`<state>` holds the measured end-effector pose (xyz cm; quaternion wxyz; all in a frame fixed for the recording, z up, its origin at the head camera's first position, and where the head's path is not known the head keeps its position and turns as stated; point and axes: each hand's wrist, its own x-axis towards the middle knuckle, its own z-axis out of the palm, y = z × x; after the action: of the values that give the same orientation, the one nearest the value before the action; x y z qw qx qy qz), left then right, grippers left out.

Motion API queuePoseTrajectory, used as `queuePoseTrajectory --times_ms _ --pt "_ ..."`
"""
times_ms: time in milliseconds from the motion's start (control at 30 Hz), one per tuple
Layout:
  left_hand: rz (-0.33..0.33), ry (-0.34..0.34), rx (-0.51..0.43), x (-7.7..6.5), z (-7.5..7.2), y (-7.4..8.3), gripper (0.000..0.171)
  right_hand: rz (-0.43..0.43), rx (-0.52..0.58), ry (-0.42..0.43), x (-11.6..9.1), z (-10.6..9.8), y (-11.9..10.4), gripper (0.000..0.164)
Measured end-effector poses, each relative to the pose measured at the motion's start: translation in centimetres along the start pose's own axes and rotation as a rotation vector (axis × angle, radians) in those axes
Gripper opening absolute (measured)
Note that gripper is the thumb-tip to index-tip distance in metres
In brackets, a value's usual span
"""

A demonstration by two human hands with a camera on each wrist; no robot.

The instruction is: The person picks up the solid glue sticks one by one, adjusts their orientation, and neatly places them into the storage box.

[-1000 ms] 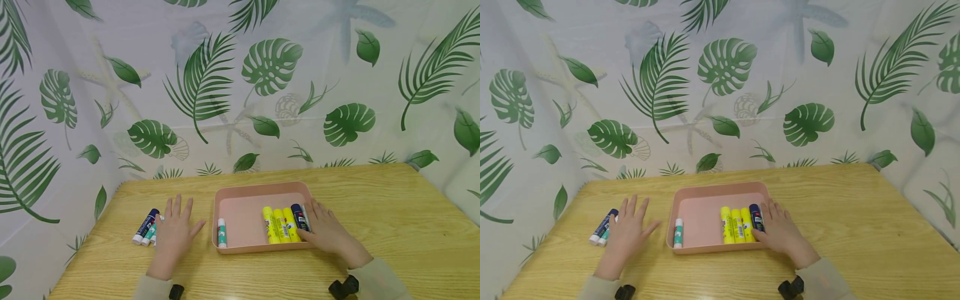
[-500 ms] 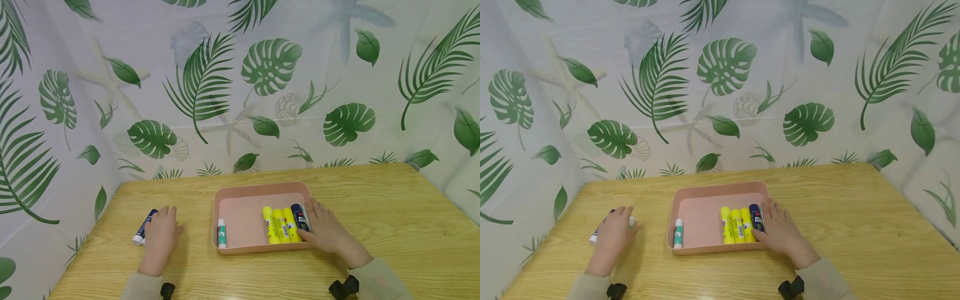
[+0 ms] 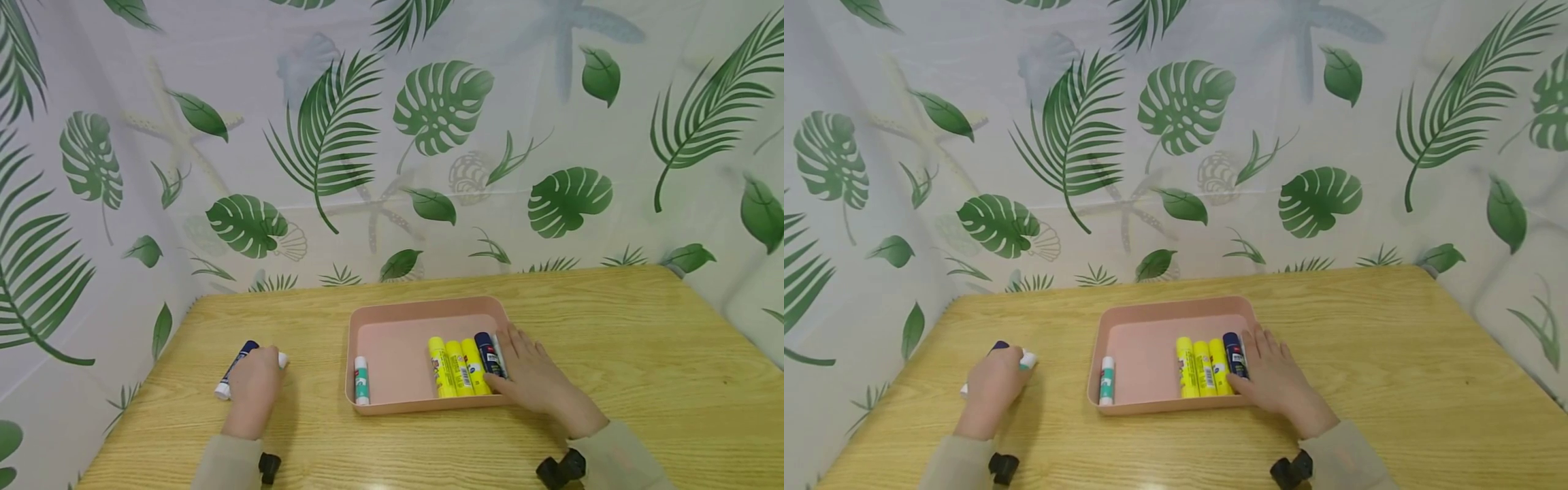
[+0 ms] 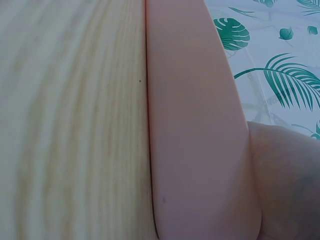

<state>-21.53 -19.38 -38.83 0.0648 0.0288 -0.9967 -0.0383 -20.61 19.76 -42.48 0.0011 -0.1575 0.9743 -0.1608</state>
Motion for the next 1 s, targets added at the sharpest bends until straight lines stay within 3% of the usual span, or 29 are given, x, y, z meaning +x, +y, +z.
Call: queuePoseTrajectory --times_ms 200,467,767,1000 --pt "-0.045 -0.072 0.004 0.2 0.2 -0.2 0.009 -0.002 -0.001 0.0 0.0 0.0 0.0 0.08" --pt "-0.023 -0.086 0.015 0.3 0.4 -0.4 0.01 -0.003 -0.006 -0.001 0.0 0.0 0.0 0.08" --pt "-0.036 -0.188 -0.007 0.9 0.9 -0.3 0.018 -0.004 -0.004 0.006 0.0 -0.1 -0.1 0.08" --pt "-0.022 -0.168 0.007 1.0 1.1 0.0 0.016 -0.007 -0.007 0.009 0.0 0.0 0.0 0.08"
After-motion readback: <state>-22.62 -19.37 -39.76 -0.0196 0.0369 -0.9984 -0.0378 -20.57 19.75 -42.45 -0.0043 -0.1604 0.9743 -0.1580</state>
